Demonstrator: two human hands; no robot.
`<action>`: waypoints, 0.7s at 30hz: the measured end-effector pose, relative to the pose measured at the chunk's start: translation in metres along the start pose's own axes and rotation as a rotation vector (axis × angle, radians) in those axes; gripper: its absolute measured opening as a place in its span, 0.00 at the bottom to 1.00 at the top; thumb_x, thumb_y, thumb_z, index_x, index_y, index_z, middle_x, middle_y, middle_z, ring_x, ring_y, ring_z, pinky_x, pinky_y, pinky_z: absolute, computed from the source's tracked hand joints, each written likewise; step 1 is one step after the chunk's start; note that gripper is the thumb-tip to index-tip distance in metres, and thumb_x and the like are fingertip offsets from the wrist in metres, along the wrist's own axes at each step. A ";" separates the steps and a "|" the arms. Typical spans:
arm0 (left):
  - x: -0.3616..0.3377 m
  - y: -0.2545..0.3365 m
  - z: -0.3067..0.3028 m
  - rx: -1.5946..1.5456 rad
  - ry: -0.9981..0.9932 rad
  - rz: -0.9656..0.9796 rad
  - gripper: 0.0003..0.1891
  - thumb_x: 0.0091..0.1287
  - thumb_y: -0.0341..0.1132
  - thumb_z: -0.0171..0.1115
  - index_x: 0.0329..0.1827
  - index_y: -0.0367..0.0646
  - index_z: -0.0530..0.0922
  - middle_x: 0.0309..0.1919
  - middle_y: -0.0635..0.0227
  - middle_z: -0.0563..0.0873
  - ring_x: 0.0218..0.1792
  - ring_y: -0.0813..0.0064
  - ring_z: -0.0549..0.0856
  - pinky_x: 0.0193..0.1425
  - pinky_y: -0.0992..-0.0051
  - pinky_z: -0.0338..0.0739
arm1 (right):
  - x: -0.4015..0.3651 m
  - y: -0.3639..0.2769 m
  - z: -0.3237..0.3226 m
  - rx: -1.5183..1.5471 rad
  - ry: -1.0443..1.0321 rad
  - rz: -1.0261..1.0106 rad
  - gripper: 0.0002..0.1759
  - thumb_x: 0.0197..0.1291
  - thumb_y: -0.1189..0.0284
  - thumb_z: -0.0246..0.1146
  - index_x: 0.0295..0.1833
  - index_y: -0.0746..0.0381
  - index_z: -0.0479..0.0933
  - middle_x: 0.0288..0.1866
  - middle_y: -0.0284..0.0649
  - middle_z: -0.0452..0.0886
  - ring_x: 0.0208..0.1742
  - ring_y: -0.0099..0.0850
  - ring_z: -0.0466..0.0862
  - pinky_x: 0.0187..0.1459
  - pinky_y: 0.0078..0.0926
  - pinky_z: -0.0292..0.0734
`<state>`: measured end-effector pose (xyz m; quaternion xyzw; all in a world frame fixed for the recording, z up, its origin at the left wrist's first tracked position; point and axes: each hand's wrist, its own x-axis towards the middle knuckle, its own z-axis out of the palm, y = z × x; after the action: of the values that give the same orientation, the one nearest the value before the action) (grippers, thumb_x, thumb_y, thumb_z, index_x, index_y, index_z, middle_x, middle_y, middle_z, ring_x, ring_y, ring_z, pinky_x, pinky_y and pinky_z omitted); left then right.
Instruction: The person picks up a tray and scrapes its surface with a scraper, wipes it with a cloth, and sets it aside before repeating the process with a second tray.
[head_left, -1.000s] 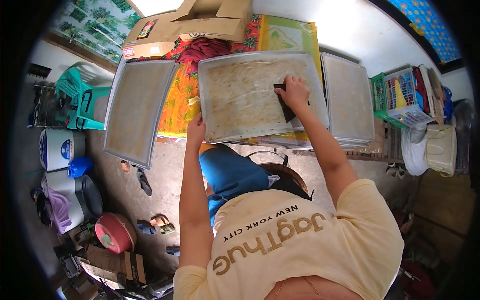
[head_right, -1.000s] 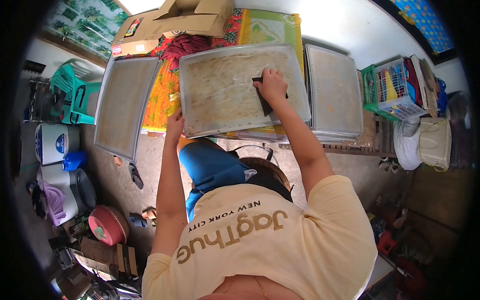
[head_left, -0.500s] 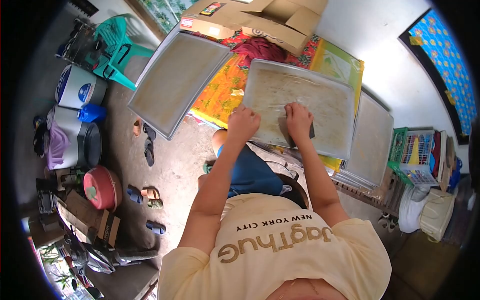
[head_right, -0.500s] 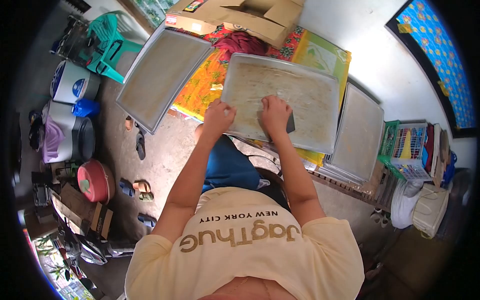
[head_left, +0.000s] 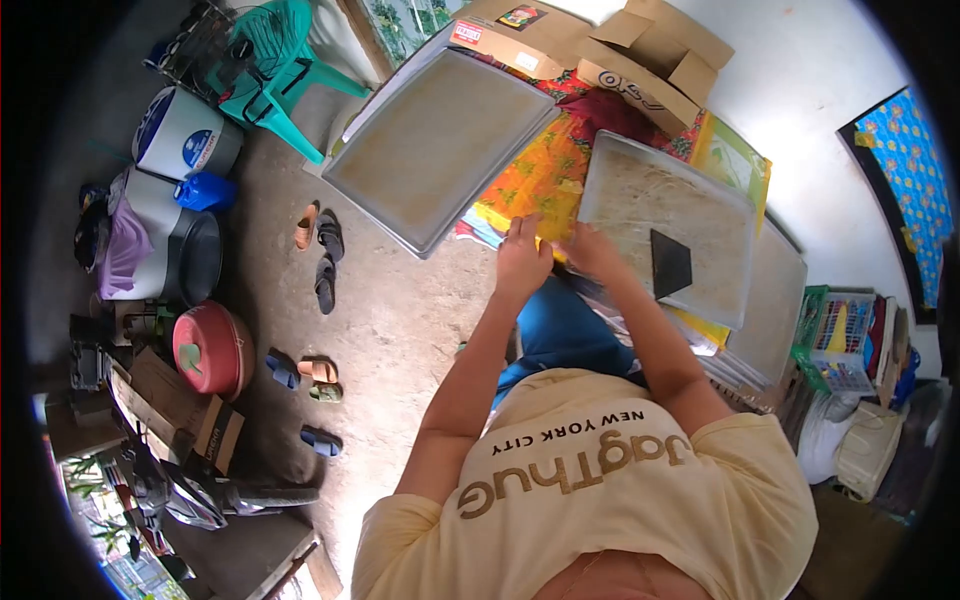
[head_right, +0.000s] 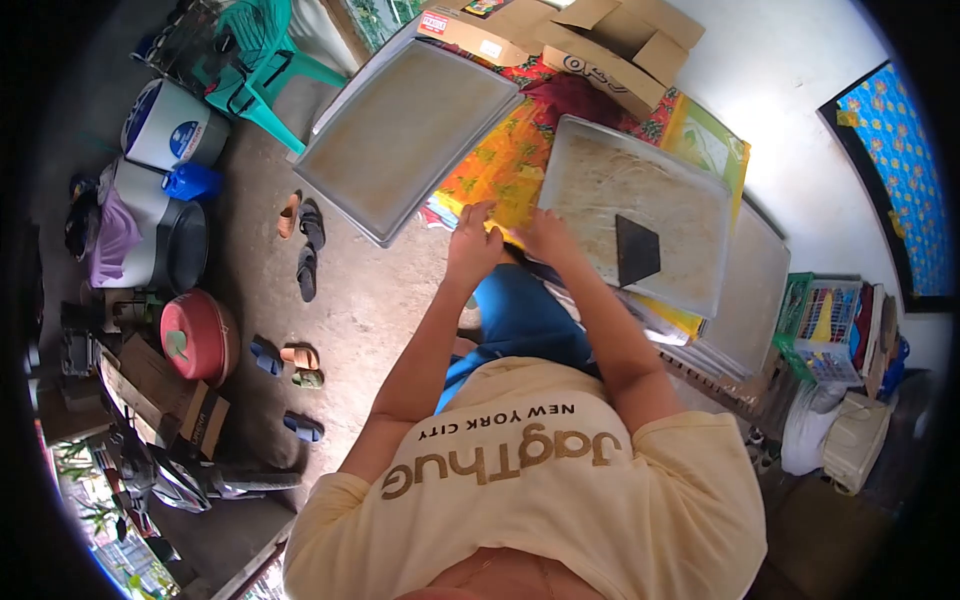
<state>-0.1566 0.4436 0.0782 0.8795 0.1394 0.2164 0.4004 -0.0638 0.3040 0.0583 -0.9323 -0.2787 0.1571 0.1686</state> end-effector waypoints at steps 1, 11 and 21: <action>0.001 -0.010 -0.003 -0.025 -0.082 0.006 0.11 0.62 0.36 0.63 0.44 0.42 0.82 0.46 0.57 0.82 0.44 0.51 0.85 0.47 0.54 0.80 | 0.016 0.021 0.035 -0.051 0.061 0.033 0.35 0.63 0.47 0.62 0.65 0.63 0.72 0.55 0.60 0.80 0.55 0.59 0.79 0.56 0.55 0.75; 0.002 -0.003 -0.098 0.065 -0.096 0.081 0.22 0.64 0.42 0.66 0.60 0.44 0.79 0.56 0.55 0.80 0.60 0.53 0.78 0.64 0.56 0.72 | 0.007 0.012 0.016 -0.003 -0.091 0.072 0.41 0.64 0.48 0.60 0.74 0.63 0.63 0.65 0.68 0.71 0.61 0.68 0.74 0.61 0.56 0.71; 0.015 -0.031 -0.199 0.189 -0.002 -0.071 0.05 0.61 0.32 0.63 0.39 0.45 0.82 0.48 0.63 0.82 0.52 0.53 0.83 0.57 0.52 0.74 | 0.017 0.033 0.032 -0.039 -0.192 0.077 0.45 0.68 0.47 0.55 0.77 0.68 0.54 0.73 0.74 0.58 0.70 0.71 0.64 0.72 0.53 0.60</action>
<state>-0.2443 0.5977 0.1751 0.9080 0.1900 0.1870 0.3232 -0.0468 0.2949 0.0127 -0.9260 -0.2605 0.2468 0.1169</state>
